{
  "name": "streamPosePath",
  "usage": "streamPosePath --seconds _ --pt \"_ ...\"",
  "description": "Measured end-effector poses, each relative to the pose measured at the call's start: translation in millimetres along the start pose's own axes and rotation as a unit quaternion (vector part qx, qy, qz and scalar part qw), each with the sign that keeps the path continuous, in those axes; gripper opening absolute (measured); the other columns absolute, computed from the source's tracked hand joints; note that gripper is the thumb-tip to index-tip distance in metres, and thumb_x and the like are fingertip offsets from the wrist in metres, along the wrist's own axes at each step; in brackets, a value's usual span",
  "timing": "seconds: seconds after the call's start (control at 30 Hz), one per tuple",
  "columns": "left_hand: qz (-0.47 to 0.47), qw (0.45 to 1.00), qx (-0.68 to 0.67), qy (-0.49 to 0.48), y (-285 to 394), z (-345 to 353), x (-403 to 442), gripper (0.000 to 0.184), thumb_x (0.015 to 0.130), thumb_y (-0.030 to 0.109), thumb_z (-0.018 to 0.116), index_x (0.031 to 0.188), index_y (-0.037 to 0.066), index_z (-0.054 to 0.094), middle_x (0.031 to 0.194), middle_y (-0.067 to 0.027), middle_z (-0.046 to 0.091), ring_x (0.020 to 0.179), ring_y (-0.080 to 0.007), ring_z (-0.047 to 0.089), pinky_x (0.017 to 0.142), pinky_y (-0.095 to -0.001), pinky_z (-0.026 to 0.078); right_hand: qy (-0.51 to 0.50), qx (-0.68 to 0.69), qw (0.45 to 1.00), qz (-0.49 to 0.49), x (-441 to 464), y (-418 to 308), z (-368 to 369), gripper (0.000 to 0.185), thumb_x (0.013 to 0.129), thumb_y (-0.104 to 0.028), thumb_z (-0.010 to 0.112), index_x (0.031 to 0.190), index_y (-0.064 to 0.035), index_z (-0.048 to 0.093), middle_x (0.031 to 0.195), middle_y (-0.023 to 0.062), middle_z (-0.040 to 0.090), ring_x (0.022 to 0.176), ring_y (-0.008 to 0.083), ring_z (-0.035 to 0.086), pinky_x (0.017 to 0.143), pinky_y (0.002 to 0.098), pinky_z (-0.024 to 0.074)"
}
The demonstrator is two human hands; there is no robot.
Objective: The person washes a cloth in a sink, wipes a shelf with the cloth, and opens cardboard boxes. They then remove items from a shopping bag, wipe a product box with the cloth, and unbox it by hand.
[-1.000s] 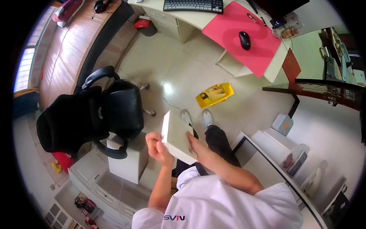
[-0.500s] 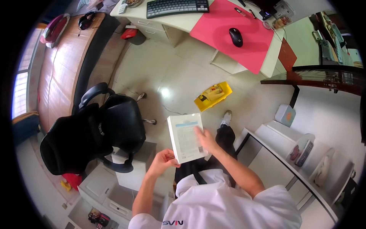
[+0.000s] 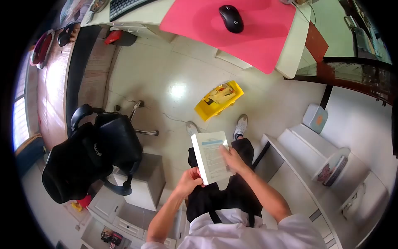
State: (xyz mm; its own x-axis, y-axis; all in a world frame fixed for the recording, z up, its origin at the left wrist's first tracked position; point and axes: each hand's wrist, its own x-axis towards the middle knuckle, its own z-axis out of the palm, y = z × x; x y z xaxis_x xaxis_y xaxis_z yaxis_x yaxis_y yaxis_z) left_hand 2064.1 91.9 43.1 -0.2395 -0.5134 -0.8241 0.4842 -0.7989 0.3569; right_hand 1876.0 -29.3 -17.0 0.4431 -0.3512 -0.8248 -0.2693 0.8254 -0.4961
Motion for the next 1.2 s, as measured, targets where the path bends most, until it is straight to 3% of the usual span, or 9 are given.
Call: streamPosePath --seconds 0.2,0.23,0.3,0.43,0.57,0.77,0.97,1.03,1.2 --pt "-0.058 0.952 -0.301 0.0 29.1 7.6 61.6 0.026 0.084 -0.003 0.059 0.109 -0.001 0.056 0.1 -0.0081 0.064 0.095 -0.0179 0.061 0.082 -0.0318 0.051 -0.005 0.037 0.998 -0.05 31.9 18.9 -43.6 0.039 0.099 -0.029 0.042 0.119 0.0039 0.053 0.105 0.0113 0.063 0.097 0.0161 0.058 0.088 0.0298 0.0443" --pt "-0.06 0.951 -0.303 0.001 18.9 2.9 75.8 0.026 0.084 -0.003 0.059 0.109 -0.001 0.056 0.1 -0.0081 0.064 0.095 -0.0179 0.061 0.082 -0.0318 0.051 -0.005 0.036 0.998 -0.047 49.3 28.3 -48.2 0.039 0.099 -0.029 0.042 0.119 0.0039 0.053 0.105 0.0113 0.063 0.097 0.0161 0.058 0.088 0.0298 0.0443" --pt "0.073 0.988 0.019 0.135 -23.0 -10.9 112.8 0.027 0.086 0.005 0.063 0.11 -0.002 0.056 0.104 -0.0082 0.063 0.1 -0.0167 0.059 0.086 -0.0319 0.048 0.028 -0.181 0.977 -0.11 87.1 50.1 -51.9 0.047 0.098 -0.036 0.045 0.116 0.0071 0.049 0.102 0.0176 0.064 0.091 0.0179 0.06 0.086 0.0315 0.0459" --pt "0.097 0.952 -0.085 0.277 -77.1 -50.6 166.3 0.035 0.085 0.008 0.066 0.116 -0.004 0.053 0.11 -0.0103 0.062 0.103 -0.0173 0.058 0.091 -0.0315 0.044 -0.111 -0.23 0.962 -0.097 196.1 80.1 -69.9 0.04 0.094 -0.034 0.052 0.112 0.0023 0.053 0.101 0.0177 0.065 0.09 0.0245 0.063 0.081 0.0351 0.0475" --pt "0.104 0.927 -0.172 0.317 -131.7 -112.7 185.4 0.042 0.083 0.008 0.067 0.12 -0.005 0.05 0.116 -0.013 0.06 0.105 -0.0195 0.057 0.093 -0.0332 0.043 0.139 -0.407 0.866 -0.256 377.5 91.0 -124.0 0.03 0.087 -0.023 0.058 0.101 0.0037 0.056 0.101 0.0249 0.061 0.095 0.0375 0.059 0.079 0.0432 0.0472" --pt "0.083 0.89 -0.224 0.389 -148.8 -139.3 169.1 0.051 0.081 0.013 0.069 0.123 -0.004 0.044 0.116 -0.0141 0.057 0.104 -0.0231 0.058 0.092 -0.0368 0.046 0.138 -0.539 0.802 -0.217 579.2 142.3 -199.5 0.045 0.075 -0.021 0.062 0.114 0.0009 0.056 0.112 0.023 0.06 0.103 0.0369 0.058 0.087 0.0398 0.0475" --pt "0.084 0.891 -0.242 0.375 -162.1 -144.9 158.3 0.054 0.081 0.016 0.069 0.125 -0.004 0.045 0.117 -0.0133 0.057 0.106 -0.0225 0.057 0.093 -0.0359 0.044 0.014 -0.669 0.74 0.072 515.7 95.0 -152.8 0.034 0.069 -0.021 0.067 0.098 -0.0027 0.065 0.106 0.0157 0.064 0.101 0.0297 0.059 0.091 0.0376 0.0437" --pt "0.085 0.893 -0.24 0.371 -159.4 -140.9 158.3 0.053 0.081 0.016 0.069 0.125 -0.004 0.045 0.117 -0.0131 0.057 0.105 -0.0222 0.057 0.093 -0.0357 0.044 0.013 -0.756 0.605 -0.248 471.5 105.2 -146.1 0.025 0.067 -0.013 0.066 0.09 -0.0052 0.068 0.095 0.0145 0.065 0.098 0.0315 0.058 0.093 0.0396 0.0413" --pt "0.094 0.898 -0.237 0.359 -146.0 -127.7 153.5 0.051 0.083 0.017 0.068 0.124 -0.004 0.045 0.117 -0.0128 0.057 0.106 -0.0216 0.056 0.092 -0.0353 0.044 -0.113 -0.749 0.573 -0.313 379.9 98.9 -135.5 0.016 0.073 -0.011 0.059 0.086 -0.0057 0.066 0.093 0.0082 0.065 0.096 0.0259 0.056 0.091 0.0392 0.0429"
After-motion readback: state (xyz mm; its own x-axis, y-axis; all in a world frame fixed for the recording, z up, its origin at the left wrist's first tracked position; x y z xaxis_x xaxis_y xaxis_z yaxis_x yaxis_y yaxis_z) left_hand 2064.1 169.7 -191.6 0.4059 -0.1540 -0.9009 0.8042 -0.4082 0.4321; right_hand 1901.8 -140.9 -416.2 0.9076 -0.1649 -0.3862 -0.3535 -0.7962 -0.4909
